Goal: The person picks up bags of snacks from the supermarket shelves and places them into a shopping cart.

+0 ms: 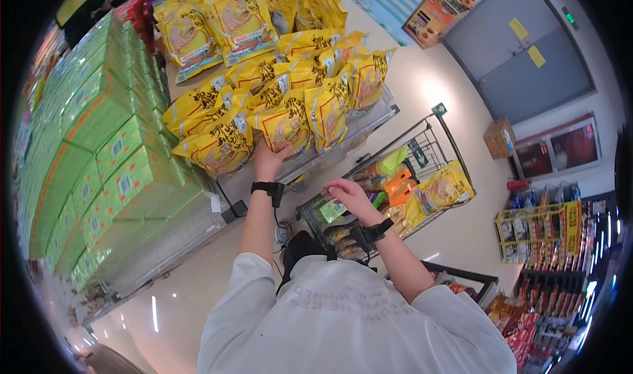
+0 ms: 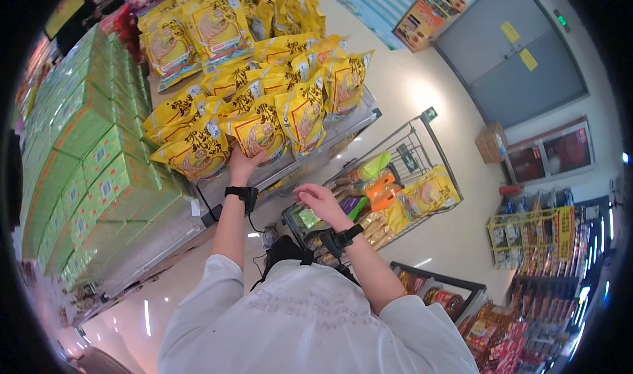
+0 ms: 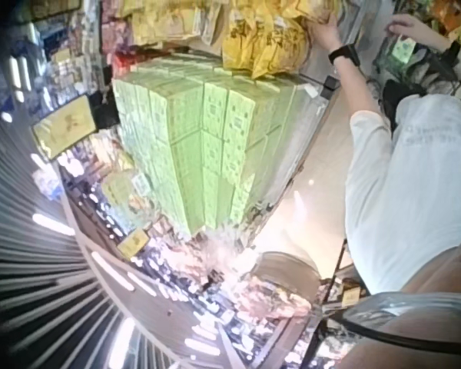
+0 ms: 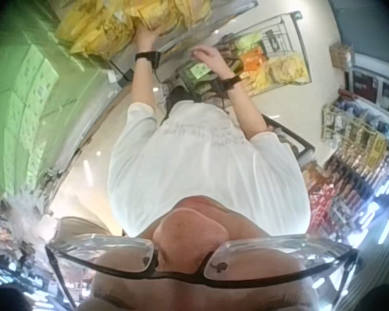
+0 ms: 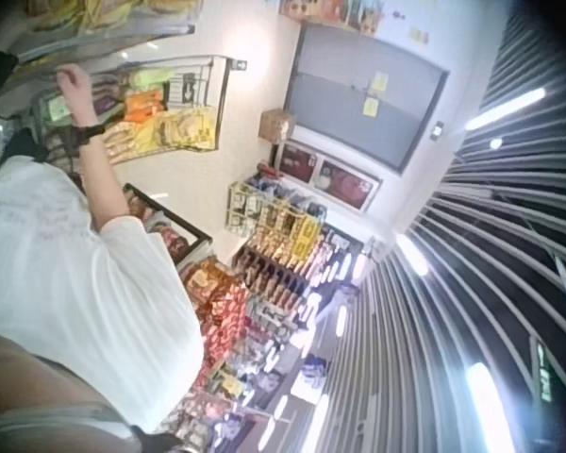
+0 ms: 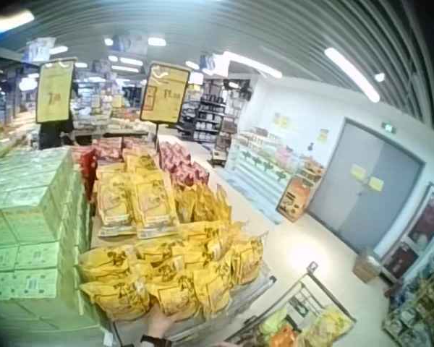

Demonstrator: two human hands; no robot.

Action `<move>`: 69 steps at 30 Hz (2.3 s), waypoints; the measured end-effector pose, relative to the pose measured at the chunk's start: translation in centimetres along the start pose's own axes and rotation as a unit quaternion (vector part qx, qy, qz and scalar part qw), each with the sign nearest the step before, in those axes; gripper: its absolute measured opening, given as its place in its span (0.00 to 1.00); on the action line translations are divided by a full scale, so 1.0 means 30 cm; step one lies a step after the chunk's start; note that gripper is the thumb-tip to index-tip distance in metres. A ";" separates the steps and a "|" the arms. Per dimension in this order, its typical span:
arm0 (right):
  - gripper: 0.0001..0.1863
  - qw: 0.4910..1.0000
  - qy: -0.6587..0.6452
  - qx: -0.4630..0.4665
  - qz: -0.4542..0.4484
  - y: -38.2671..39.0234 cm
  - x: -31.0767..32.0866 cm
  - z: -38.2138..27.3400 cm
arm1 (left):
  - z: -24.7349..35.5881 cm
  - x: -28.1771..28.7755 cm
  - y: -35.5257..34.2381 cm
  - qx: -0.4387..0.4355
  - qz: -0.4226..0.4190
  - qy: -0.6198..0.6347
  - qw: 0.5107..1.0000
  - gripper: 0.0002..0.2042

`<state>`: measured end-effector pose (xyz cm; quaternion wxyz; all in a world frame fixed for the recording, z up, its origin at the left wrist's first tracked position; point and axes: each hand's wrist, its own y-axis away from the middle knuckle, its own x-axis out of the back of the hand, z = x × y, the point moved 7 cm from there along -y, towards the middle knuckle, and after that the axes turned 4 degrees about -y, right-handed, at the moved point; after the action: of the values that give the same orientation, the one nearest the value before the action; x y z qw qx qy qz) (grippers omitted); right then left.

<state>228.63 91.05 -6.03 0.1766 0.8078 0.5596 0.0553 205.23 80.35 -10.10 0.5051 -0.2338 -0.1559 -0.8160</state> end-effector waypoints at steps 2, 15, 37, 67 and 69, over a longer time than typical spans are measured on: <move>0.11 1.000 -0.006 0.000 0.011 -0.028 -0.012 0.008 | -0.011 0.002 -0.014 0.005 -0.034 -0.012 0.999 0.32; 0.12 0.993 0.056 0.052 0.095 -0.201 -0.033 -0.049 | -0.056 0.019 0.127 -0.108 0.055 -0.012 0.993 0.12; 0.37 0.973 -0.114 0.169 -0.107 0.133 0.395 -0.235 | 0.599 0.014 0.438 -0.126 -0.064 0.041 0.989 0.08; 0.12 0.846 0.057 -0.037 0.529 0.187 2.056 0.934 | 0.266 -0.261 0.732 0.088 -0.207 -0.111 0.968 0.10; 0.10 0.824 -0.138 -0.029 0.549 0.217 2.026 0.888 | 0.270 -0.253 0.719 0.071 -0.197 -0.077 0.975 0.10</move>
<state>264.37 139.23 -35.16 0.2160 0.9752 -0.0089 0.0477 229.30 80.50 -6.98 0.3358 -0.2242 -0.2954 -0.8659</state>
